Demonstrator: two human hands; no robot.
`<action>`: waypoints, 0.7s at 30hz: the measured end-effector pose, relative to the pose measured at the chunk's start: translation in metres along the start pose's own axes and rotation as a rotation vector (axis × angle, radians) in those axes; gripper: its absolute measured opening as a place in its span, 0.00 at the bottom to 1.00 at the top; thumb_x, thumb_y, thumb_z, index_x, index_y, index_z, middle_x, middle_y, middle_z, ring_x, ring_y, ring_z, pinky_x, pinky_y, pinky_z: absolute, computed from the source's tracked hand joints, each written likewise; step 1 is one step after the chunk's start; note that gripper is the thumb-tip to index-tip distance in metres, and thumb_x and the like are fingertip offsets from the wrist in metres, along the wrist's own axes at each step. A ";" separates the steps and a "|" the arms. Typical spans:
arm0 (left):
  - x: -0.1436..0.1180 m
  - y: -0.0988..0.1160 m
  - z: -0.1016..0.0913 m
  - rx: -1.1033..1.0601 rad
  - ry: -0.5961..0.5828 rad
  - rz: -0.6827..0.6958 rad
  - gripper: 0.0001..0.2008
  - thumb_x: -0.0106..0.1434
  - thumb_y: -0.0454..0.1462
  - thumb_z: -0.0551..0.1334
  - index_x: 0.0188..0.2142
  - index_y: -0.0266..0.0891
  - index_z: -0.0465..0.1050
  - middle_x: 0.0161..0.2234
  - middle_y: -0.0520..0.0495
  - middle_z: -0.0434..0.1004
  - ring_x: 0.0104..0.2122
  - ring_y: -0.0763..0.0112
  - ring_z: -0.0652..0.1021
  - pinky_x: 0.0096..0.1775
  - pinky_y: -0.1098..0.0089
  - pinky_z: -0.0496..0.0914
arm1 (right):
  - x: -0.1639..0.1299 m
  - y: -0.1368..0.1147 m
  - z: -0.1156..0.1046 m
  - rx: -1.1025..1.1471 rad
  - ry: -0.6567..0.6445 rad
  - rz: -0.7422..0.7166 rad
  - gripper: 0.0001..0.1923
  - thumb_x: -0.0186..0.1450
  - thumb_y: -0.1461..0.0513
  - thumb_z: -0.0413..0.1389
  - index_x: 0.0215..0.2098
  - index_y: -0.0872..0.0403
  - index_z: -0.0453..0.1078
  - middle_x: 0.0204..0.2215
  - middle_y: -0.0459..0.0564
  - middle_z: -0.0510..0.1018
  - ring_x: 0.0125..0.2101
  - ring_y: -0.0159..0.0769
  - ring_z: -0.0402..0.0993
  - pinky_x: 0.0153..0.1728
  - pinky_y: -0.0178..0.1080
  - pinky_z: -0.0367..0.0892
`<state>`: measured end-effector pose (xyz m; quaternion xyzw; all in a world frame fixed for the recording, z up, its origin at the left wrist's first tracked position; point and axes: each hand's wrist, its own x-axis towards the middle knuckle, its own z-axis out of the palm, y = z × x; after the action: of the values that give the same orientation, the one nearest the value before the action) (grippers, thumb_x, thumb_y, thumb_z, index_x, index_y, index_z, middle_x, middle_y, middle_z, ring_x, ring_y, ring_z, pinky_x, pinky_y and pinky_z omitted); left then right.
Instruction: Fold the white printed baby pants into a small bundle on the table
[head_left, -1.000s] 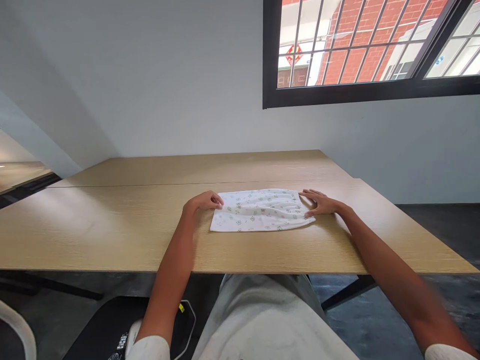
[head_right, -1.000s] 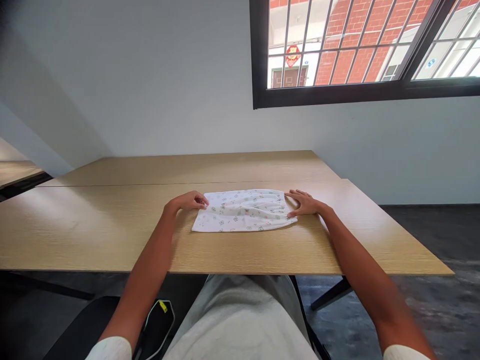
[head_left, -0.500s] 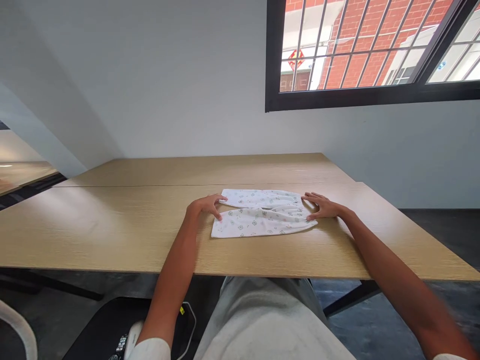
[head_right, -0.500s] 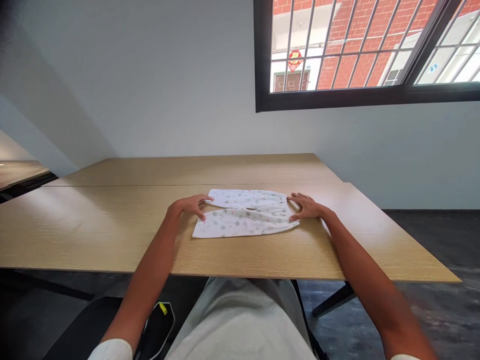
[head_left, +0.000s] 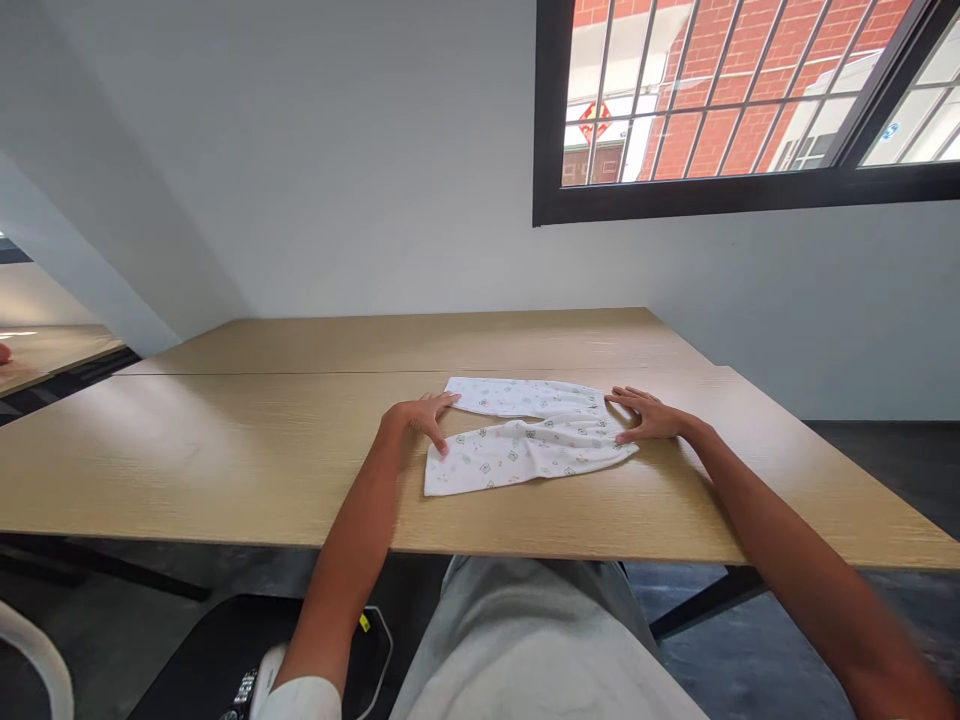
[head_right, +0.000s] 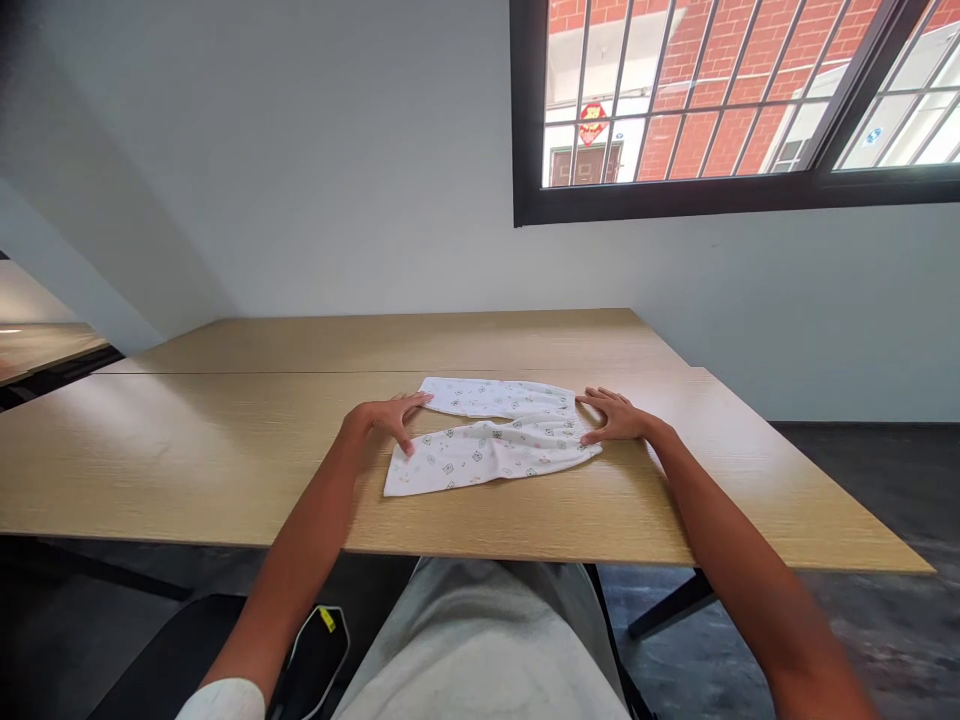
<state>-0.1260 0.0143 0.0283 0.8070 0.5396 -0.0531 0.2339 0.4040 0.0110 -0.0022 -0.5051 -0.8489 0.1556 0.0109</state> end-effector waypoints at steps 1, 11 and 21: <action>0.000 0.003 0.000 -0.001 0.009 -0.009 0.70 0.32 0.61 0.75 0.71 0.50 0.46 0.72 0.43 0.39 0.70 0.37 0.40 0.66 0.47 0.49 | 0.000 0.000 0.000 0.001 0.003 -0.002 0.62 0.50 0.27 0.57 0.73 0.49 0.51 0.71 0.53 0.42 0.69 0.57 0.31 0.68 0.57 0.38; -0.003 0.045 0.002 0.051 0.075 -0.067 0.58 0.34 0.58 0.76 0.65 0.52 0.61 0.68 0.44 0.56 0.67 0.39 0.52 0.64 0.47 0.55 | 0.001 0.001 0.001 0.013 0.015 -0.006 0.62 0.50 0.28 0.58 0.72 0.48 0.52 0.70 0.52 0.44 0.69 0.58 0.32 0.69 0.57 0.38; 0.001 0.052 0.007 0.026 0.062 0.014 0.70 0.37 0.64 0.73 0.72 0.52 0.40 0.73 0.47 0.36 0.70 0.38 0.37 0.67 0.41 0.39 | -0.001 0.000 0.003 0.079 0.088 -0.049 0.67 0.47 0.30 0.62 0.74 0.53 0.46 0.70 0.58 0.46 0.68 0.59 0.41 0.67 0.57 0.46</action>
<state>-0.0776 -0.0043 0.0388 0.8150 0.5402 -0.0333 0.2069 0.4042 0.0092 -0.0044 -0.4897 -0.8528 0.1665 0.0721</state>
